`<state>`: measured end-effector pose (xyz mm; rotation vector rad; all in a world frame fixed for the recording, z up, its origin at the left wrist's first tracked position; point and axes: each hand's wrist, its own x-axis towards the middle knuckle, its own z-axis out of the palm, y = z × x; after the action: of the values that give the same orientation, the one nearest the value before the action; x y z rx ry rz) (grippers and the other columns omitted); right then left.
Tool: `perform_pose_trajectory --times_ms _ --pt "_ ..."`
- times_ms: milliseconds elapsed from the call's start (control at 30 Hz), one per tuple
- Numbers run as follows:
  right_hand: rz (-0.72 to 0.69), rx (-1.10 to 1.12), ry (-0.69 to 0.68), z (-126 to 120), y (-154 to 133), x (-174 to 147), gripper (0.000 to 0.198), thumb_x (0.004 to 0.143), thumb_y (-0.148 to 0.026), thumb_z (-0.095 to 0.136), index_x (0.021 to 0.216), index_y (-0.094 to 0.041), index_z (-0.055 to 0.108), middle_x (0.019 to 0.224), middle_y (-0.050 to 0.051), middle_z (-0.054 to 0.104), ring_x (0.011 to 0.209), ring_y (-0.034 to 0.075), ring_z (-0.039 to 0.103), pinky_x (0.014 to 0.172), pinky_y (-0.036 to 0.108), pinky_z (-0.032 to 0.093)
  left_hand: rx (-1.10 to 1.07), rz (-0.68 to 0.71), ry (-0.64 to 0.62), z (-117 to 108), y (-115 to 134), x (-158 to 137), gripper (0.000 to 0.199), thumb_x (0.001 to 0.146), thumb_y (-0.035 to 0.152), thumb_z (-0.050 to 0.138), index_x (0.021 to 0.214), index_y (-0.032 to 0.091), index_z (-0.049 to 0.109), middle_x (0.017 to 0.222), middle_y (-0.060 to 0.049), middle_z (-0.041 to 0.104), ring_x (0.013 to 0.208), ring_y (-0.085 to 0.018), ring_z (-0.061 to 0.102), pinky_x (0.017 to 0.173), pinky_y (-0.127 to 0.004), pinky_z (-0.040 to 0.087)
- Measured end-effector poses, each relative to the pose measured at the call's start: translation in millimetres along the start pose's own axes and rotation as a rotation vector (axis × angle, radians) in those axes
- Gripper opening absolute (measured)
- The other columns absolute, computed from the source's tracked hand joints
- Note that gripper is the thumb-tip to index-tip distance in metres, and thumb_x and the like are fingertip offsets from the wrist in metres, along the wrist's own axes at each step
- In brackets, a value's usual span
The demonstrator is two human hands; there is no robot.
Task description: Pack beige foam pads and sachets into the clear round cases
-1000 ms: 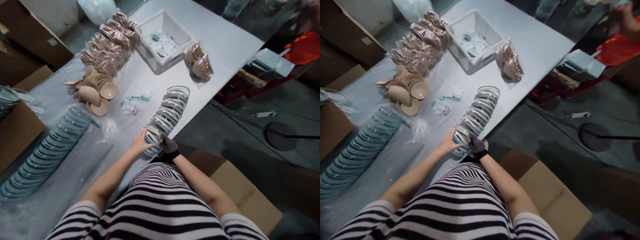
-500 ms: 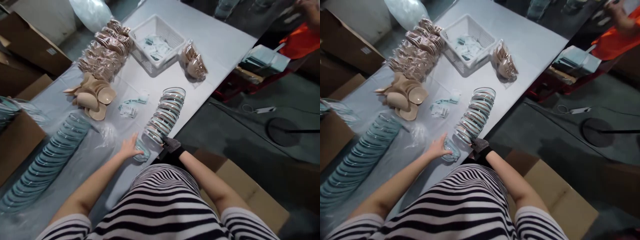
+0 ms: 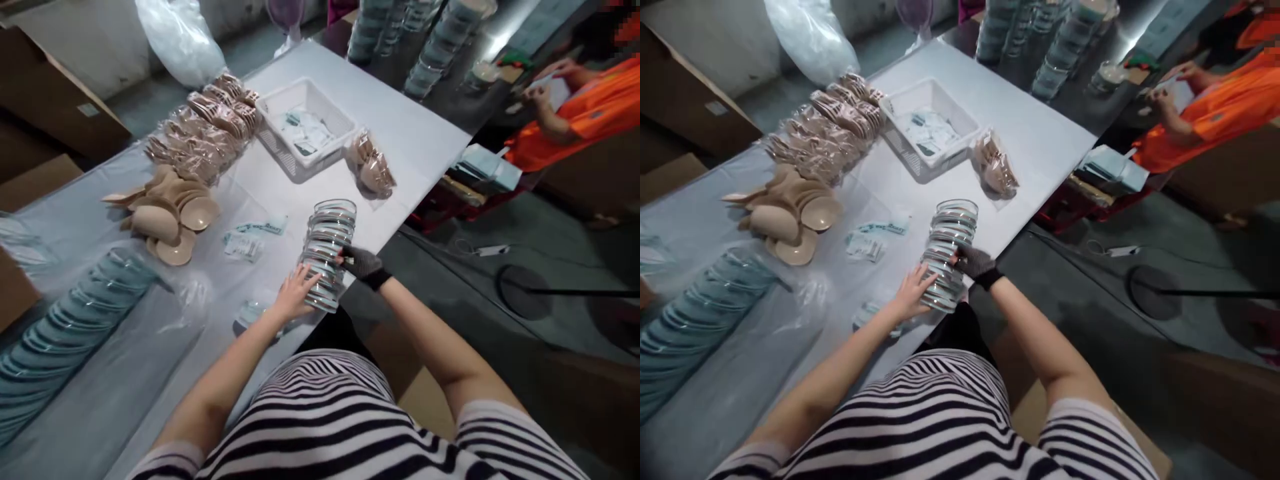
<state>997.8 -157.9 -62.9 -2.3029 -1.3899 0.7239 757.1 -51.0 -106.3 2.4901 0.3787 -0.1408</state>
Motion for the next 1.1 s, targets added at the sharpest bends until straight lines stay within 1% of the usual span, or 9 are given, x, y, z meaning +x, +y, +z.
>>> perform_pose_trajectory --times_ms 100,233,333,433,500,600,767,900,1100 --pt "-0.032 0.038 0.295 -53 33 97 0.059 0.085 -0.043 0.062 0.135 -0.013 0.052 0.138 0.015 0.056 0.125 0.027 0.053 0.102 0.039 0.044 -0.114 -0.053 0.010 23 18 13 0.093 0.068 0.031 0.079 0.150 0.029 0.036 0.164 -0.011 0.012 0.151 -0.037 0.006 0.117 -0.056 0.030" --pt "0.064 0.032 -0.004 -69 57 187 0.052 0.089 -0.051 0.056 0.126 -0.015 0.060 0.128 0.014 0.064 0.116 0.027 0.059 0.096 0.037 0.046 -0.159 -0.242 0.028 50 48 13 0.088 0.068 0.032 0.079 0.147 0.030 0.041 0.163 -0.010 0.016 0.151 -0.036 0.008 0.117 -0.056 0.030" --pt "0.030 0.029 -0.119 -46 69 184 0.045 0.089 -0.056 0.053 0.109 -0.018 0.067 0.110 0.011 0.071 0.103 0.025 0.064 0.087 0.033 0.048 -0.231 -0.349 -0.015 47 61 11 0.087 0.066 0.044 0.080 0.145 0.030 0.046 0.161 -0.012 0.022 0.149 -0.038 0.017 0.115 -0.055 0.033" --pt "0.019 0.147 -0.051 -22 80 154 0.040 0.092 -0.052 0.051 0.104 -0.018 0.067 0.103 0.009 0.072 0.096 0.021 0.065 0.082 0.029 0.048 -0.358 -0.322 -0.023 6 50 36 0.055 0.076 0.054 0.069 0.125 0.031 0.066 0.139 -0.012 0.055 0.129 -0.034 0.051 0.110 -0.051 0.041" --pt "0.015 0.249 -0.034 -14 85 143 0.036 0.091 -0.049 0.053 0.103 -0.018 0.067 0.102 0.008 0.072 0.095 0.019 0.065 0.083 0.028 0.047 -0.389 -0.362 0.153 -35 32 81 0.036 0.089 0.050 0.051 0.111 0.030 0.072 0.114 -0.008 0.069 0.111 -0.027 0.062 0.106 -0.047 0.043" --pt "-0.030 0.422 -0.120 -16 98 153 0.033 0.091 -0.046 0.053 0.101 -0.018 0.068 0.101 0.007 0.072 0.095 0.018 0.065 0.087 0.029 0.047 -0.316 -0.378 0.444 -83 3 178 0.049 0.090 0.048 0.051 0.133 0.026 0.059 0.133 -0.008 0.061 0.128 -0.028 0.050 0.112 -0.045 0.035" --pt "0.270 0.794 -0.329 -32 143 181 0.033 0.092 -0.029 0.049 0.121 -0.017 0.060 0.088 0.004 0.070 0.070 0.012 0.063 0.073 0.027 0.053 -0.236 -0.424 -0.059 -88 -9 275 0.047 0.094 0.055 0.040 0.117 0.030 0.072 0.117 -0.004 0.072 0.114 -0.027 0.062 0.098 -0.036 0.045" --pt "0.378 0.729 -0.748 -23 156 183 0.028 0.082 -0.017 0.063 0.110 -0.017 0.061 0.061 -0.003 0.059 0.047 0.010 0.053 0.051 0.023 0.049 -0.146 -0.493 -0.151 -80 -5 270 0.052 0.096 0.058 0.032 0.123 0.033 0.069 0.122 -0.001 0.070 0.115 -0.025 0.062 0.093 -0.032 0.046" --pt "0.284 0.710 -0.750 -23 142 187 0.011 0.080 -0.010 0.058 0.070 -0.015 0.058 0.056 -0.002 0.054 0.047 0.009 0.052 0.045 0.018 0.046 -0.323 -0.418 -0.206 -88 -19 259 0.051 0.095 0.054 0.036 0.128 0.027 0.065 0.132 -0.001 0.064 0.121 -0.023 0.058 0.101 -0.030 0.042"
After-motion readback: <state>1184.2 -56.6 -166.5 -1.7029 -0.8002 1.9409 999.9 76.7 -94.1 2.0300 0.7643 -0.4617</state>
